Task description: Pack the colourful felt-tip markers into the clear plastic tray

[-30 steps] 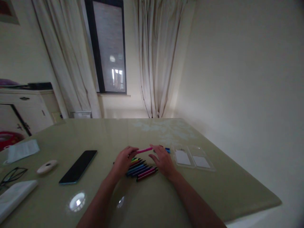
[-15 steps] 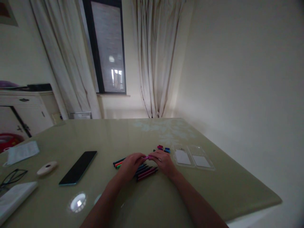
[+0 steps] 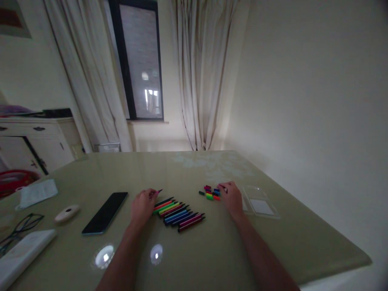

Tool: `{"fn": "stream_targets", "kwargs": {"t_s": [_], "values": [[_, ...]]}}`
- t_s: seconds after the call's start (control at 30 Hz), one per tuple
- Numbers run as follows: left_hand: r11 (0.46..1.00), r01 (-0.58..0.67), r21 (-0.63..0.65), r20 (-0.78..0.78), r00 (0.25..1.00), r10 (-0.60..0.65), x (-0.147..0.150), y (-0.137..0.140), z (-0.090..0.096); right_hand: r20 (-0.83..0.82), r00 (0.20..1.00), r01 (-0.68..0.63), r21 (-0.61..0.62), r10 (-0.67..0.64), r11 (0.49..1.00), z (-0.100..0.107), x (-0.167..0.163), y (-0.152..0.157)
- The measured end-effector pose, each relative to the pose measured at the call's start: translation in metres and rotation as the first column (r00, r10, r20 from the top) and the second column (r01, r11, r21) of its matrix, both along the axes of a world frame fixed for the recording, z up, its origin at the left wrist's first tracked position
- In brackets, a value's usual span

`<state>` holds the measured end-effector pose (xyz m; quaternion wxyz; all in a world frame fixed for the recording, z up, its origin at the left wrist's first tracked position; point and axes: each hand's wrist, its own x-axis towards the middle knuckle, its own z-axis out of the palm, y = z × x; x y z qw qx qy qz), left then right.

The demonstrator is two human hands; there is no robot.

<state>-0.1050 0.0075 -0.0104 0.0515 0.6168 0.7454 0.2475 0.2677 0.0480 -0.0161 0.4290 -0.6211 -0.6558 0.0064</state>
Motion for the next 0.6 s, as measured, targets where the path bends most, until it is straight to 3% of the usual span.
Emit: {"fn": "stream_targets", "kwargs": {"t_s": [0.17, 0.33, 0.43, 0.5, 0.6], "values": [[0.996, 0.039, -0.083, -0.111, 0.993, -0.048, 0.019, -0.003, 0.001, 0.1, 0.995, 0.0, -0.049, 0.005, 0.999, 0.001, -0.012, -0.004], [0.998, 0.068, -0.009, -0.203, 0.977, -0.068, 0.073, -0.027, 0.006, 0.053, 0.997, -0.056, -0.082, 0.06, 0.995, 0.006, -0.012, -0.007], [0.947, 0.294, -0.128, -0.2, 0.928, -0.315, 0.107, -0.046, 0.0, 0.077, 0.997, -0.022, -0.113, 0.03, 0.993, 0.005, -0.012, -0.008], [0.914, 0.376, -0.152, -0.23, 0.886, -0.403, 0.121, -0.055, -0.006, 0.109, 0.994, 0.017, -0.13, -0.003, 0.991, 0.004, -0.012, -0.009], [0.943, 0.29, -0.16, -0.286, 0.901, -0.326, 0.128, -0.062, -0.011, 0.159, 0.986, 0.068, -0.162, -0.042, 0.985, 0.005, -0.011, -0.01]]}}
